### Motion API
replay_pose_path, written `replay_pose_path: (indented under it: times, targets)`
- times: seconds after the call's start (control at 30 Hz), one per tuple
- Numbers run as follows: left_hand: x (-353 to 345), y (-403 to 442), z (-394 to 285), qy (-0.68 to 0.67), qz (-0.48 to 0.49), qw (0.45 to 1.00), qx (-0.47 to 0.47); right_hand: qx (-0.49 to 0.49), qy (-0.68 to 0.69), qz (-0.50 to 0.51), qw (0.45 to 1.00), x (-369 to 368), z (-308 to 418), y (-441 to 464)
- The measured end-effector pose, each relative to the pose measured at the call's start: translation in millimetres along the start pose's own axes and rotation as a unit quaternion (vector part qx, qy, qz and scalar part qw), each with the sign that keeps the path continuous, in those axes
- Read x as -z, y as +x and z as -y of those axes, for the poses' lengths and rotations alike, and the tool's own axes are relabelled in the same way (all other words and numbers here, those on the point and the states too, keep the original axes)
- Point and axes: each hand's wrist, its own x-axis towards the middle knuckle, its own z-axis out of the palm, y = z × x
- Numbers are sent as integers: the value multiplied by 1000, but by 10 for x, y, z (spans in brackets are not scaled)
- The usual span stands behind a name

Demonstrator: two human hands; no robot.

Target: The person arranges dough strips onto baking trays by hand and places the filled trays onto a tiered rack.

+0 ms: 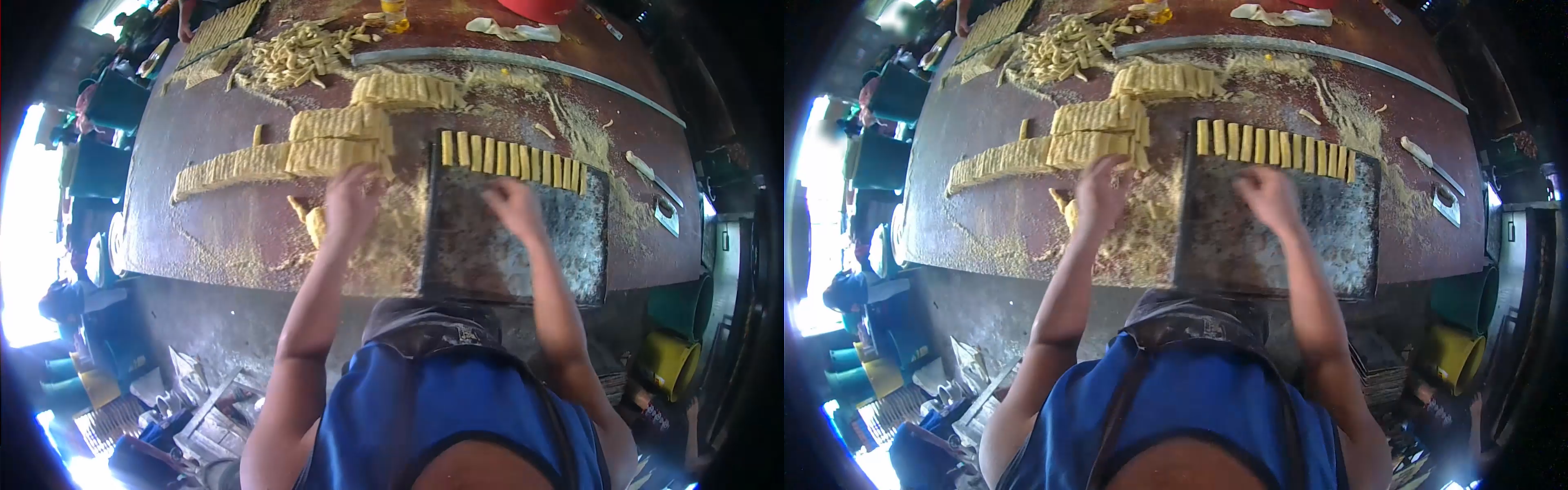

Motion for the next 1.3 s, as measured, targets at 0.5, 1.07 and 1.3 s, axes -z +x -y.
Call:
replay_pose_path:
  times: [0.5,1.07,1.3]
  targets:
    - [618,-573,1283,-8,94,989,115,151,-166,129,966,-1993,1288,179]
    - [-584,497,-1415,-142,214,966,12,-108,-243,-188,946,1579,-1681,384]
    - [-2264,692,-3207,-268,365,886,-102,-87,-71,-290,951,2082,-2350,30]
